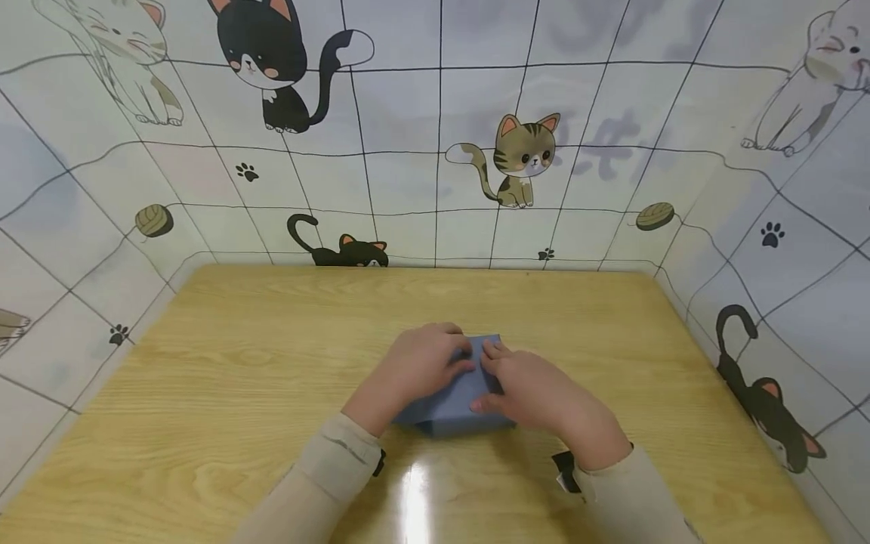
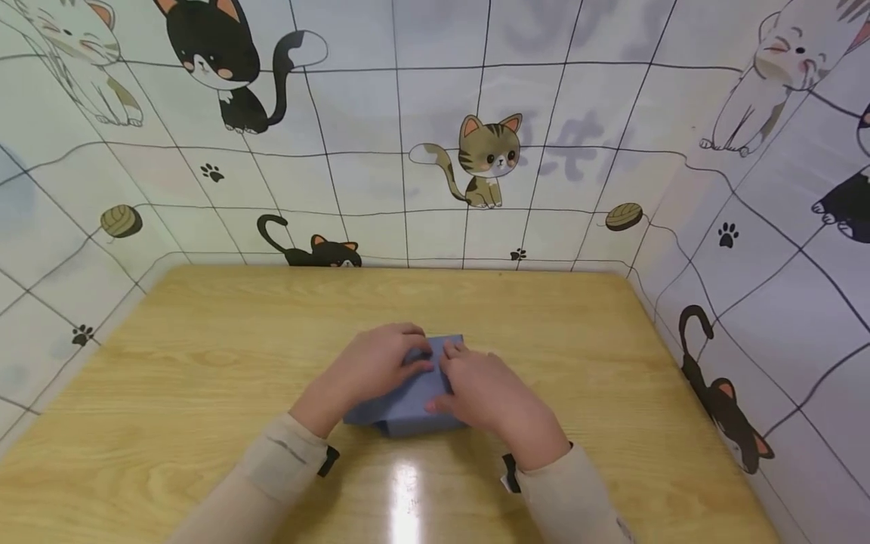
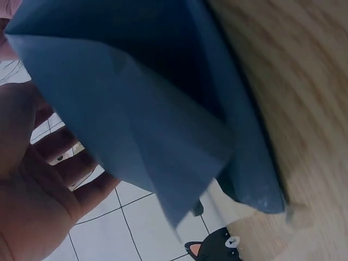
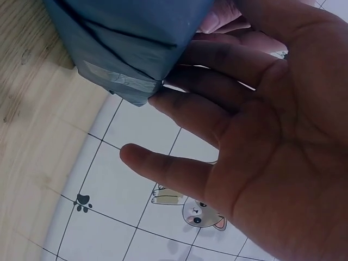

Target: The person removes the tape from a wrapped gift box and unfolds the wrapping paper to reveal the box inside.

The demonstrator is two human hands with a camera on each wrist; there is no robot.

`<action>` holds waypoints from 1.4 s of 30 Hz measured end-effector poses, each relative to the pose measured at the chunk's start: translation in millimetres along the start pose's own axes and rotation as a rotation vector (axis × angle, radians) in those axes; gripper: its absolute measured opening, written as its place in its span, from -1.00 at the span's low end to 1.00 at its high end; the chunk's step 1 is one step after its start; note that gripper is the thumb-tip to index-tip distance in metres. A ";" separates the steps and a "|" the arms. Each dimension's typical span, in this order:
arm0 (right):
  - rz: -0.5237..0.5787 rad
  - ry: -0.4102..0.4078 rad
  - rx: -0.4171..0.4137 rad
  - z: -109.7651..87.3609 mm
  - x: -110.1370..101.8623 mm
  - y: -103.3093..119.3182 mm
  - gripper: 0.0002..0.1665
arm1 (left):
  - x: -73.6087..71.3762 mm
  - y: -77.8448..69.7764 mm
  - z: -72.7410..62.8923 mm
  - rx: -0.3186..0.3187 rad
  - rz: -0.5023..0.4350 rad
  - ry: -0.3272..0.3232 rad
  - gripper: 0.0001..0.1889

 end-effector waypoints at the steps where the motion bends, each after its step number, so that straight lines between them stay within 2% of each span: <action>1: -0.004 -0.001 0.000 0.5 -1.2 1.2 0.01 | -1.1 -0.1 0.6 0.002 0.018 -0.016 -0.71; 7: 0.007 0.007 0.034 1.4 -2.3 3.6 0.02 | -2.4 -3.6 1.9 0.099 0.117 -0.072 -0.78; 11: 0.018 0.008 0.040 1.0 -2.0 4.3 0.03 | -3.5 -4.6 1.1 0.178 0.116 -0.072 -0.80; 17: 0.018 0.004 0.032 -0.1 -2.3 4.9 0.02 | -8.4 -7.5 1.1 0.241 0.146 -0.058 -0.79; 24: 0.011 -0.005 0.020 2.0 -2.2 5.5 0.01 | -11.2 -9.4 2.2 0.255 0.261 -0.042 -0.81; 32: 0.005 -0.006 0.020 2.8 -2.4 5.6 0.00 | -11.4 -8.9 4.6 0.263 0.268 -0.033 -0.81; 42: 0.002 -0.003 0.028 3.5 -2.0 5.0 0.00 | -9.6 -1.7 3.4 0.230 0.146 -0.066 -0.84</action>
Point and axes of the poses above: each hand's wrist, its own z-axis towards the middle knuckle, its own x-axis out of the palm, y = z × x, the point moved 4 cm from there along z, towards the middle knuckle, and after that the axes turned 9 degrees about z, right-handed, at the moved point
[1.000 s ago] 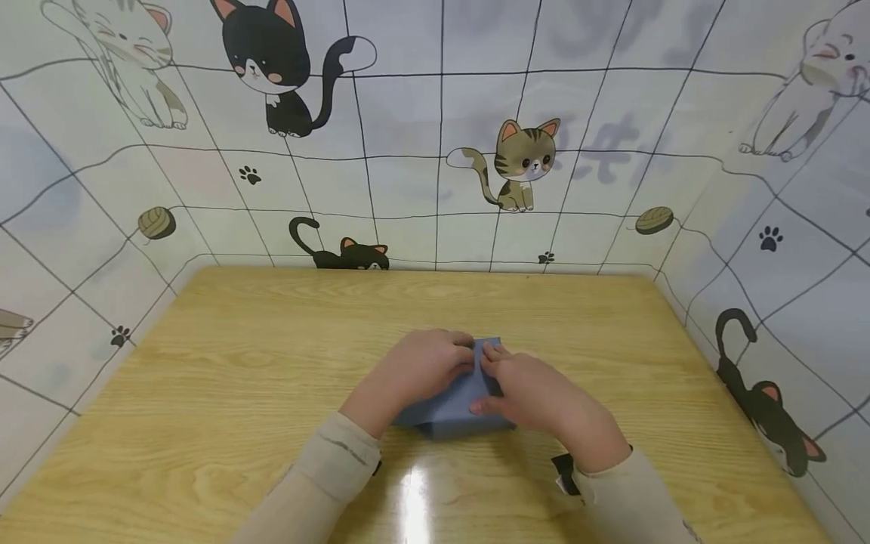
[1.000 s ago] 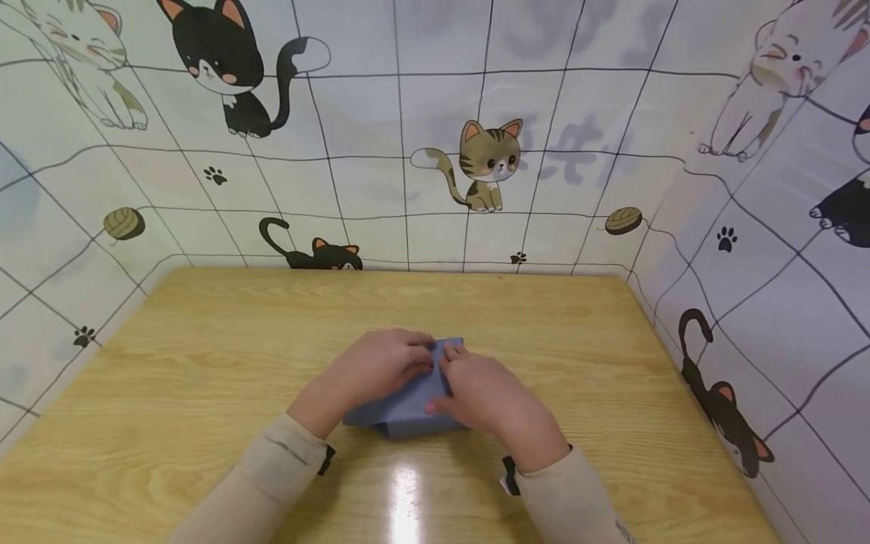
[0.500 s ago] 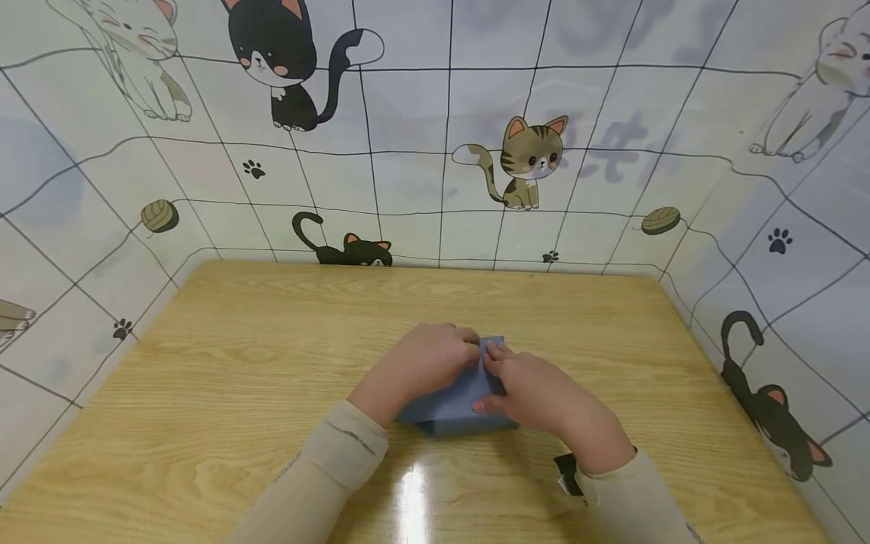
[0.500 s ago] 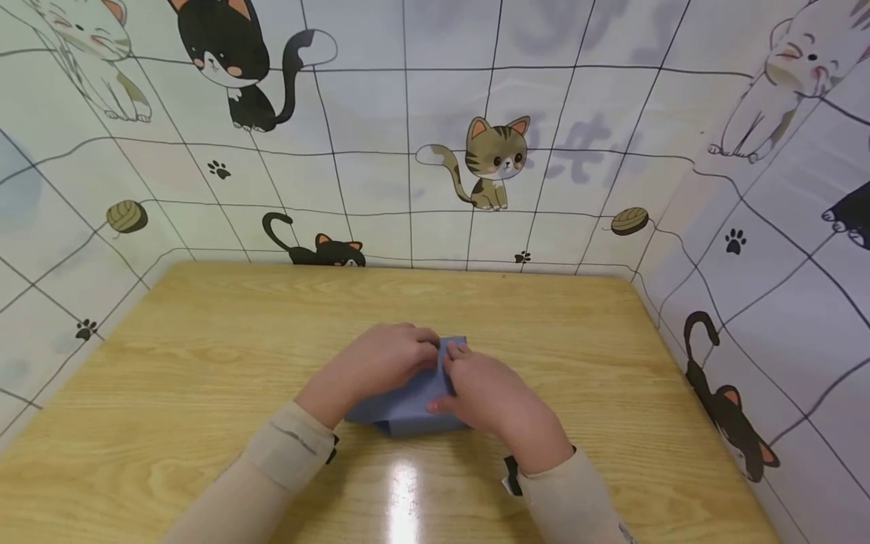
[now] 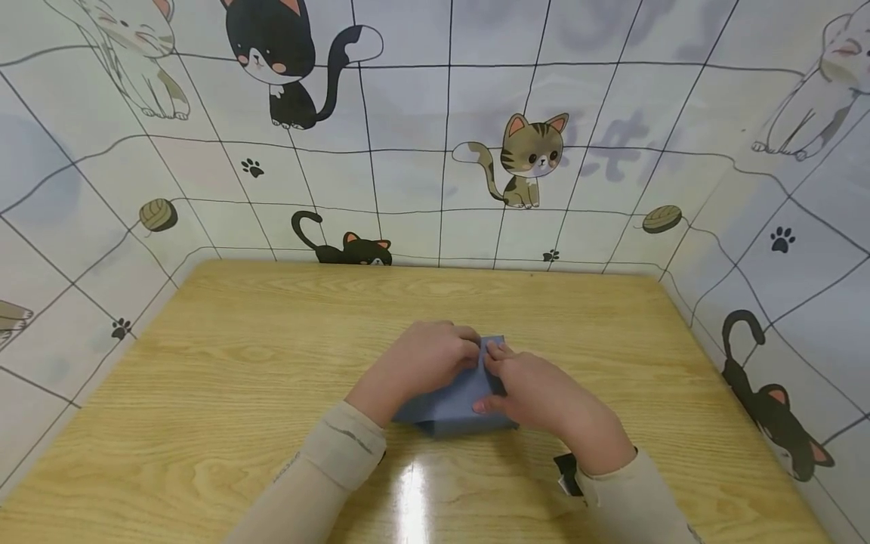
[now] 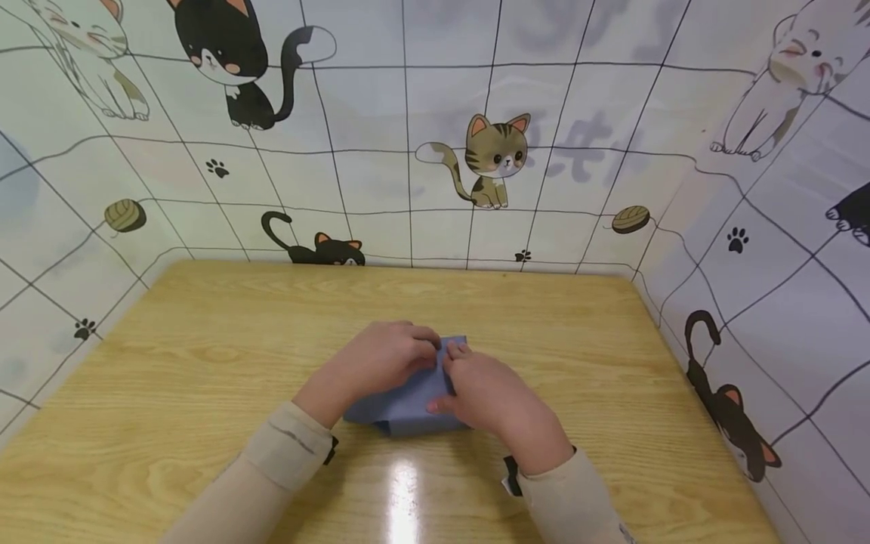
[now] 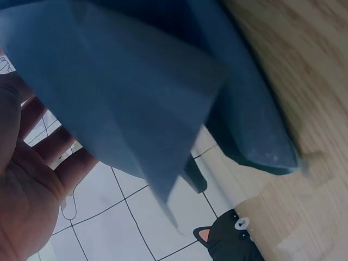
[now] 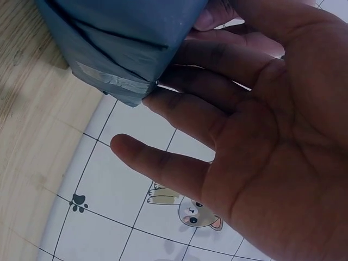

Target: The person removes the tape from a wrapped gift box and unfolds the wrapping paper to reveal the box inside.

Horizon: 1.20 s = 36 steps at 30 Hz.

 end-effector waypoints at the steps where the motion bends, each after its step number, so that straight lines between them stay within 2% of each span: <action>1: -0.002 -0.001 0.003 0.2 0.2 -0.2 0.00 | 0.1 0.3 -0.4 -0.003 -0.009 -0.005 -0.84; 9: -0.008 0.000 0.007 0.9 0.6 -0.4 -0.01 | -0.7 0.7 0.1 -0.018 -0.028 -0.033 -0.83; 18: 0.001 0.006 0.012 1.6 2.0 -2.2 0.00 | 4.1 3.8 0.5 -0.054 -0.082 0.027 -0.84; 22: -0.007 0.001 0.003 1.0 0.4 -1.0 -0.01 | 4.5 4.7 0.4 -0.057 -0.086 0.016 -0.84; 28: -0.009 -0.005 0.000 -0.4 -1.1 0.8 -0.02 | 2.7 3.5 2.0 -0.055 -0.067 0.033 -0.81; 36: -0.010 0.001 0.009 1.0 0.1 -0.2 0.00 | 3.0 3.8 1.5 -0.063 -0.072 0.001 -0.85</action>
Point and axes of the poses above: each hand's wrist, its own z-axis towards the middle knuckle, its own x-axis out of the palm, y = z × x, the point moved 4 cm from there along z, towards the middle knuckle, and after that the axes turned 9 degrees about z, right-handed, at the moved point
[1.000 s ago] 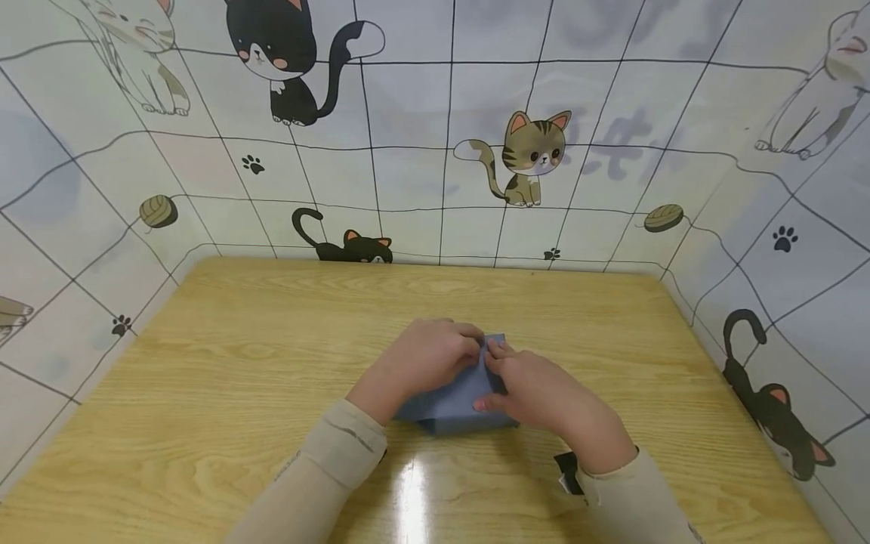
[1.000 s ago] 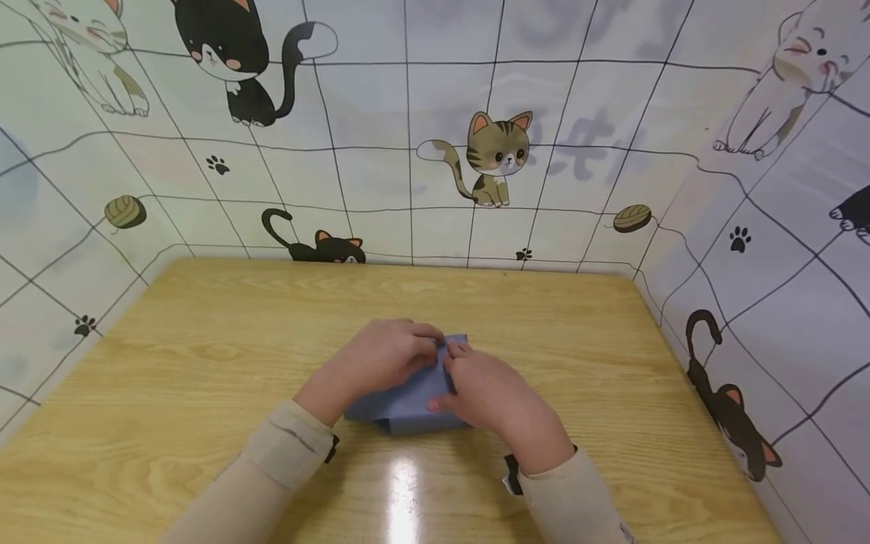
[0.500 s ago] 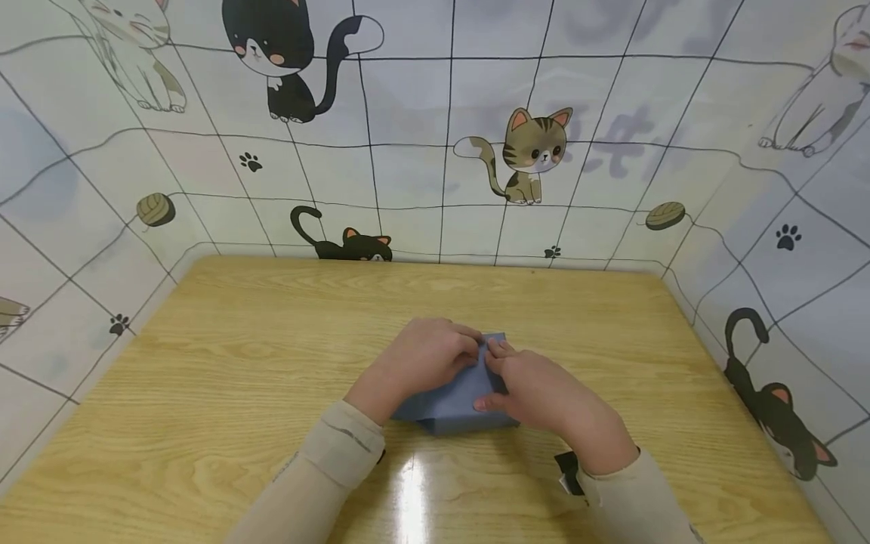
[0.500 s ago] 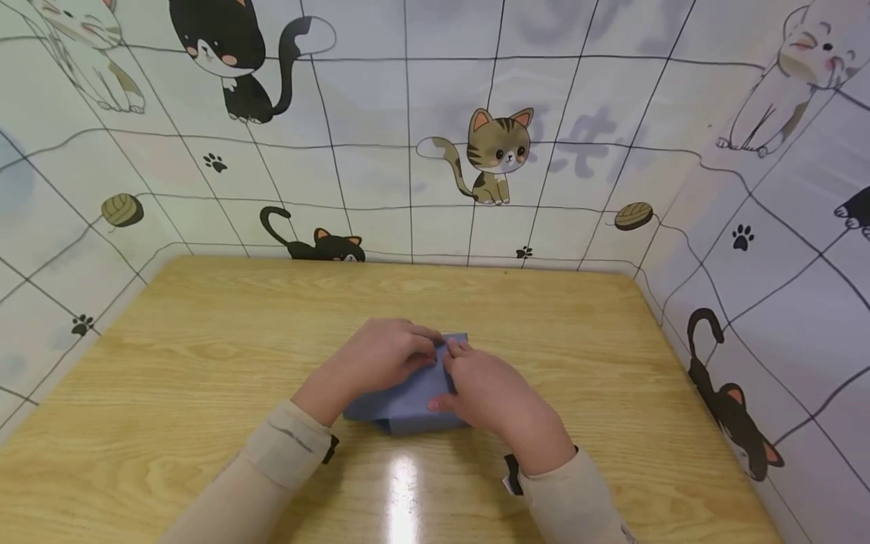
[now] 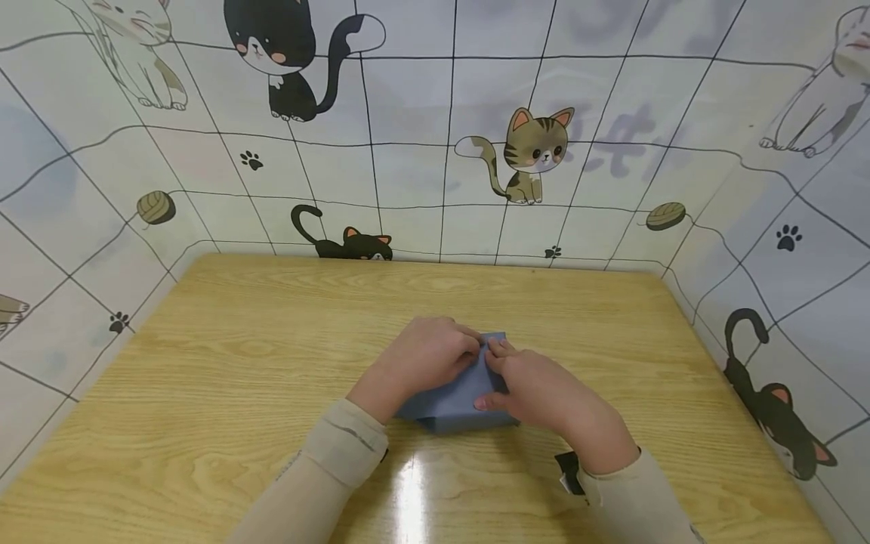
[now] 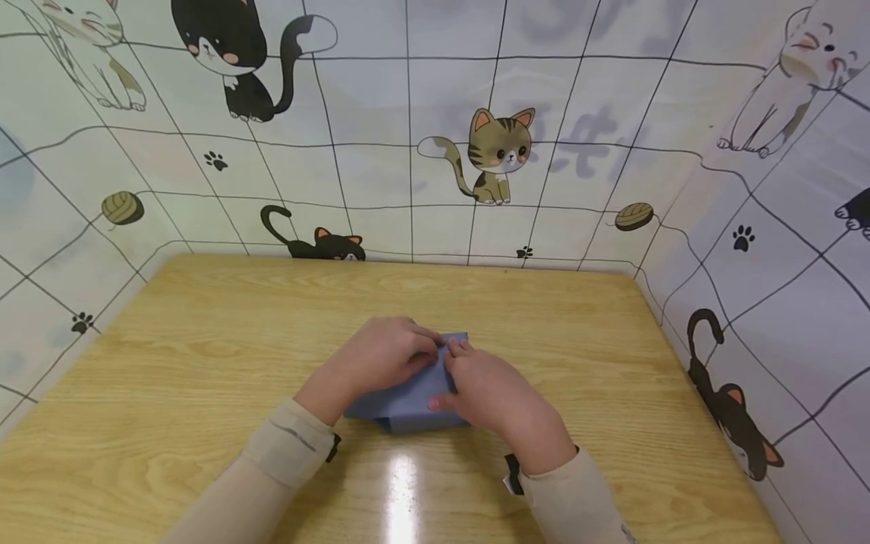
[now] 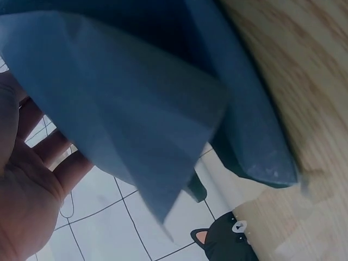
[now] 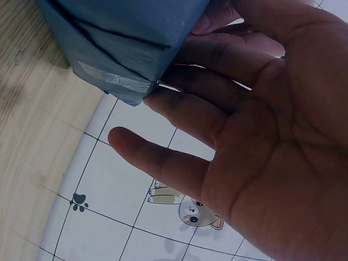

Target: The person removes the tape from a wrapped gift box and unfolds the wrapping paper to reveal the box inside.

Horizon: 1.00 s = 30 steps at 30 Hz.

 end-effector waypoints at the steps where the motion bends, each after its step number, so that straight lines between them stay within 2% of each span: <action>1: 0.001 0.001 0.001 0.1 0.2 -0.3 0.00 | 0.6 0.4 -0.4 -0.004 -0.010 0.001 -0.85; 8: 0.010 0.011 0.006 0.3 1.3 -1.5 0.01 | 3.3 2.9 -1.5 -0.040 -0.044 0.004 -0.83; 12: 0.006 0.005 0.001 0.6 1.4 -1.6 0.01 | 4.3 3.9 -0.6 -0.036 -0.036 -0.013 -0.85; 18: -0.002 0.001 -0.012 0.6 1.7 -1.3 0.00 | 5.1 6.1 -1.5 -0.045 -0.064 0.000 -0.84; 30: 0.001 0.001 -0.014 0.9 0.7 -0.5 -0.01 | 1.2 4.7 -0.4 -0.015 -0.051 -0.003 -0.86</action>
Point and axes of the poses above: each hand's wrist, its own z-axis towards the middle knuckle, its own x-axis out of the palm, y = z × x, the point moved 4 cm from there along z, towards the middle knuckle, and after that the axes turned 9 degrees about z, right-handed, at the moved point
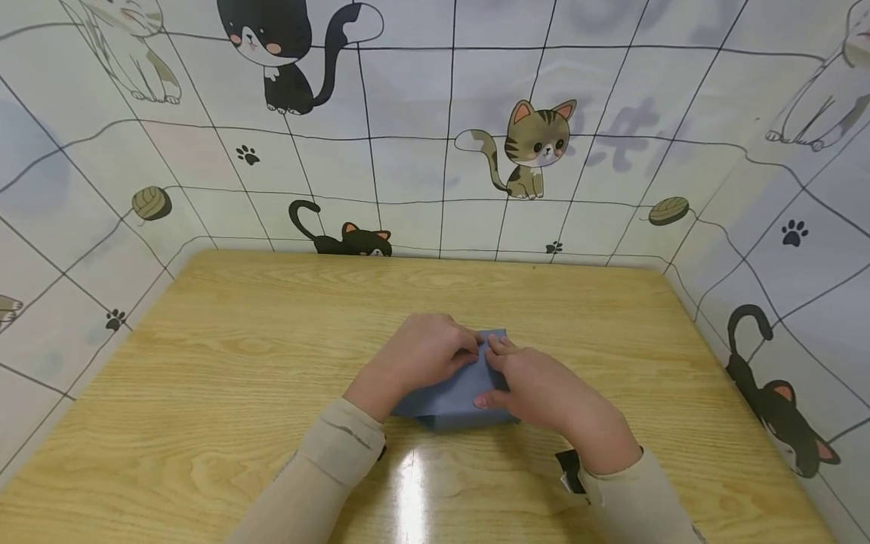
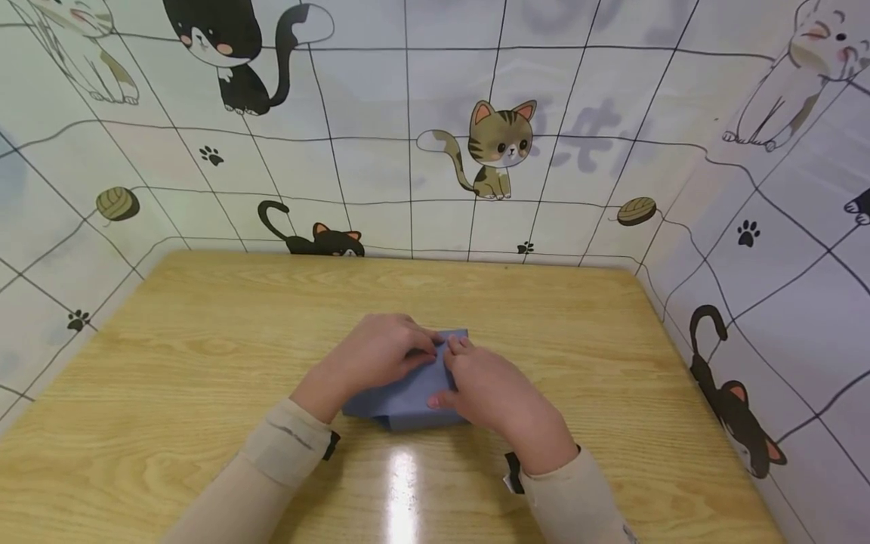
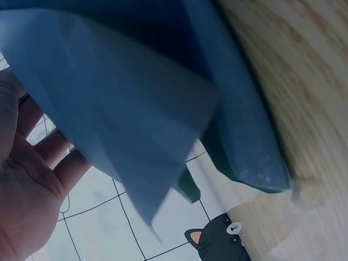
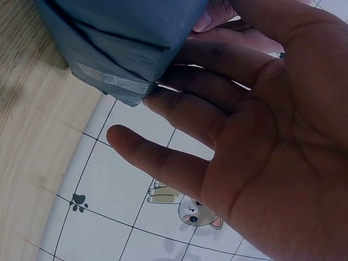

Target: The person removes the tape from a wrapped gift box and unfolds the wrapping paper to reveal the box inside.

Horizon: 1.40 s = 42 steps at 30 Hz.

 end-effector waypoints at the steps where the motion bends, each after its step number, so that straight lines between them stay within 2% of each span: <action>1: -0.001 0.000 -0.001 -0.3 -0.1 0.1 -0.01 | -0.2 -0.4 0.1 0.002 0.002 -0.003 -0.87; 20: -0.004 0.005 0.000 0.4 -1.8 1.4 -0.01 | 3.2 1.6 1.2 -0.005 0.015 -0.034 -0.88; 28: -0.002 0.017 0.025 -0.4 -2.0 1.4 0.01 | 4.5 4.4 -1.6 -0.046 -0.029 0.008 -0.84; 42: -0.007 0.009 0.026 0.5 -1.7 1.0 0.00 | 1.1 3.0 0.7 -0.025 -0.022 -0.004 -0.85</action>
Point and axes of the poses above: each hand's wrist, its own z-axis towards the middle knuckle, its own x-axis out of the palm, y = z × x, the point moved 4 cm from there along z, towards the middle knuckle, and after that the axes turned 9 degrees about z, right-handed, at the moved point
